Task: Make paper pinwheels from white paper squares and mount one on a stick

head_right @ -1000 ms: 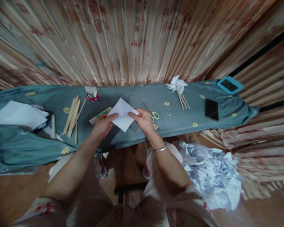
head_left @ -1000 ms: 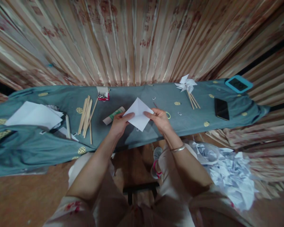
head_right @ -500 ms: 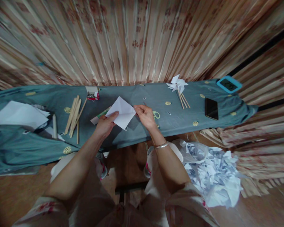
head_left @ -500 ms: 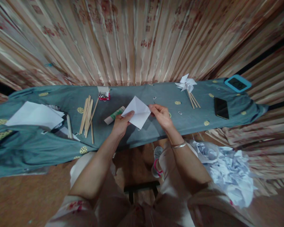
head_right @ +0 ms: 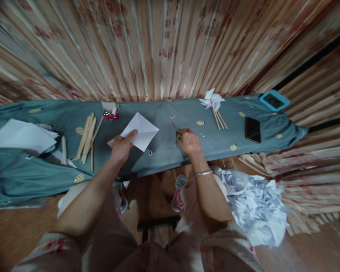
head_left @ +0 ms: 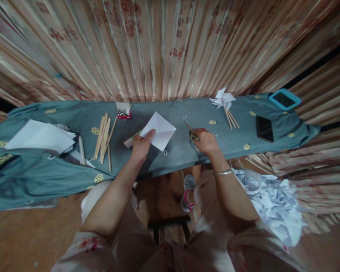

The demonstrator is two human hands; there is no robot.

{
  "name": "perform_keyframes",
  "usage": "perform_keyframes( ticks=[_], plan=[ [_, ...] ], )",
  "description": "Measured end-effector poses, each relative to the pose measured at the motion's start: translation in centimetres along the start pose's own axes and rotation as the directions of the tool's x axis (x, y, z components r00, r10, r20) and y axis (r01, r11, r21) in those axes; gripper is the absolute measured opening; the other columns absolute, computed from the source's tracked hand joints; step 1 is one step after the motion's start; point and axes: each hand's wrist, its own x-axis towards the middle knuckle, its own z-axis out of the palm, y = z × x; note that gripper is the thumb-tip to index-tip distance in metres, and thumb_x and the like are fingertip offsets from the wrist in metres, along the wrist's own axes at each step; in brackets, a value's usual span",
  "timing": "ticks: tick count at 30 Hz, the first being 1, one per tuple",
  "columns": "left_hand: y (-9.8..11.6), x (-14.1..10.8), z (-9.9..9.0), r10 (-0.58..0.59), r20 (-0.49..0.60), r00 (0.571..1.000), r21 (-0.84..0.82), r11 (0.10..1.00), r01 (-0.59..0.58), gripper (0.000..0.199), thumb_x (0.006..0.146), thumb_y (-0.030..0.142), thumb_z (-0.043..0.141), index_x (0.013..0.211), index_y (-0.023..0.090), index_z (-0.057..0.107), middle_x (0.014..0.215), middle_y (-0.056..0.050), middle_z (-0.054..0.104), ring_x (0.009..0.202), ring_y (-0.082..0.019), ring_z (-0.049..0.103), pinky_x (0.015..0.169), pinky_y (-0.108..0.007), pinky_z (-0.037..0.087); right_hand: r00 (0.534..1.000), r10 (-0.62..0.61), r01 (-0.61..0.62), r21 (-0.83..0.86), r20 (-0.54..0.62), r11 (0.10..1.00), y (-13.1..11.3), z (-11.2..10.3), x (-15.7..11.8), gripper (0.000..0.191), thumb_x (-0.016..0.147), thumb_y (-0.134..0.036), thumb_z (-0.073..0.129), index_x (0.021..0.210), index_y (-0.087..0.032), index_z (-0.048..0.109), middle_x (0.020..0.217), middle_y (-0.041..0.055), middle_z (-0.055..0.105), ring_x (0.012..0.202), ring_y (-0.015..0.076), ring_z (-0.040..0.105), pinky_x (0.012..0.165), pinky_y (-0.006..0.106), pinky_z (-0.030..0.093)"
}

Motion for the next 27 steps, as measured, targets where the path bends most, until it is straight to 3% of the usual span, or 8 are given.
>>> perform_keyframes(
  ticks=[8,12,15,17,19,23,25,27],
  plan=[
    [-0.3,0.1,0.2,0.009,-0.01,1.0,-0.004,1.0,-0.009,0.045,0.045,0.044,0.093,0.067,0.013,0.07,0.067,-0.005,0.071,0.056,-0.013,0.06,0.054,-0.023,0.051,0.999,0.047,-0.047,-0.004,0.013,0.999,0.6,0.4,0.4,0.032,0.088,-0.021,0.056,0.117,-0.01,0.065,0.109,0.0242,0.073,0.104,0.0335,0.071,0.089,0.038,0.051],
    [-0.4,0.3,0.3,0.011,-0.016,1.0,-0.01,1.0,-0.011,0.042,0.05,0.041,0.092,0.071,0.013,0.07,0.073,-0.007,0.073,0.063,-0.016,0.065,0.058,-0.024,0.053,0.996,0.07,-0.062,0.142,-0.055,0.988,0.9,1.0,0.5,0.03,0.084,-0.021,0.059,0.111,-0.014,0.07,0.105,0.02,0.076,0.1,0.0313,0.072,0.087,0.038,0.051],
    [-0.4,0.5,0.2,0.003,-0.044,0.999,-0.016,1.0,-0.004,0.043,0.051,0.041,0.092,0.075,0.012,0.07,0.075,-0.007,0.073,0.069,-0.02,0.068,0.061,-0.027,0.055,0.995,0.08,-0.051,0.393,-0.056,0.918,1.0,1.7,0.8,0.028,0.078,-0.021,0.064,0.105,-0.019,0.072,0.098,0.0098,0.078,0.093,0.0246,0.073,0.082,0.033,0.052],
    [-0.4,0.7,0.2,0.002,-0.056,0.998,-0.032,0.999,-0.004,0.047,0.049,0.043,0.092,0.077,0.012,0.071,0.077,-0.008,0.074,0.072,-0.021,0.07,0.064,-0.029,0.056,0.996,0.089,-0.062,0.674,-0.006,0.736,0.7,2.1,1.0,0.025,0.071,-0.021,0.069,0.095,-0.018,0.073,0.087,0.0052,0.078,0.081,0.0194,0.072,0.073,0.028,0.052],
    [-0.3,0.8,0.1,-0.002,-0.055,0.998,-0.048,0.999,-0.001,0.051,0.047,0.046,0.093,0.077,0.012,0.07,0.076,-0.008,0.074,0.073,-0.022,0.071,0.065,-0.03,0.058,0.994,0.075,-0.11,0.891,0.085,0.44,0.1,2.4,1.1,0.025,0.063,-0.021,0.074,0.088,-0.016,0.072,0.078,0.0028,0.076,0.069,0.0151,0.068,0.062,0.024,0.05],
    [-0.1,1.0,-0.1,-0.024,-0.054,0.998,-0.085,0.996,0.019,0.056,0.045,0.051,0.093,0.078,0.013,0.068,0.074,-0.006,0.073,0.073,-0.022,0.072,0.068,-0.032,0.06,0.977,-0.074,-0.207,0.974,0.201,-0.087,-1.8,2.1,0.4,0.038,0.054,-0.025,0.083,0.09,-0.018,0.073,0.077,0.0023,0.077,0.069,0.0129,0.07,0.061,0.021,0.051],
    [0.2,1.1,-0.2,-0.034,-0.063,0.997,-0.104,0.994,0.027,0.057,0.044,0.05,0.093,0.079,0.013,0.068,0.076,-0.007,0.074,0.078,-0.023,0.073,0.073,-0.034,0.06,0.958,-0.15,-0.271,0.941,0.243,-0.203,-2.8,1.9,-0.2,0.04,0.052,-0.026,0.087,0.089,-0.019,0.074,0.078,0.003,0.077,0.07,0.0127,0.07,0.064,0.021,0.053],
    [0.5,1.2,-0.3,-0.033,-0.069,0.997,-0.113,0.993,0.025,0.056,0.044,0.048,0.093,0.08,0.013,0.069,0.078,-0.007,0.074,0.082,-0.024,0.073,0.077,-0.034,0.06,0.94,-0.207,-0.319,0.915,0.272,-0.247,-3.5,1.7,-0.8,0.041,0.05,-0.028,0.091,0.086,-0.019,0.074,0.079,0.0029,0.076,0.068,0.0116,0.07,0.064,0.02,0.054]
  ],
)
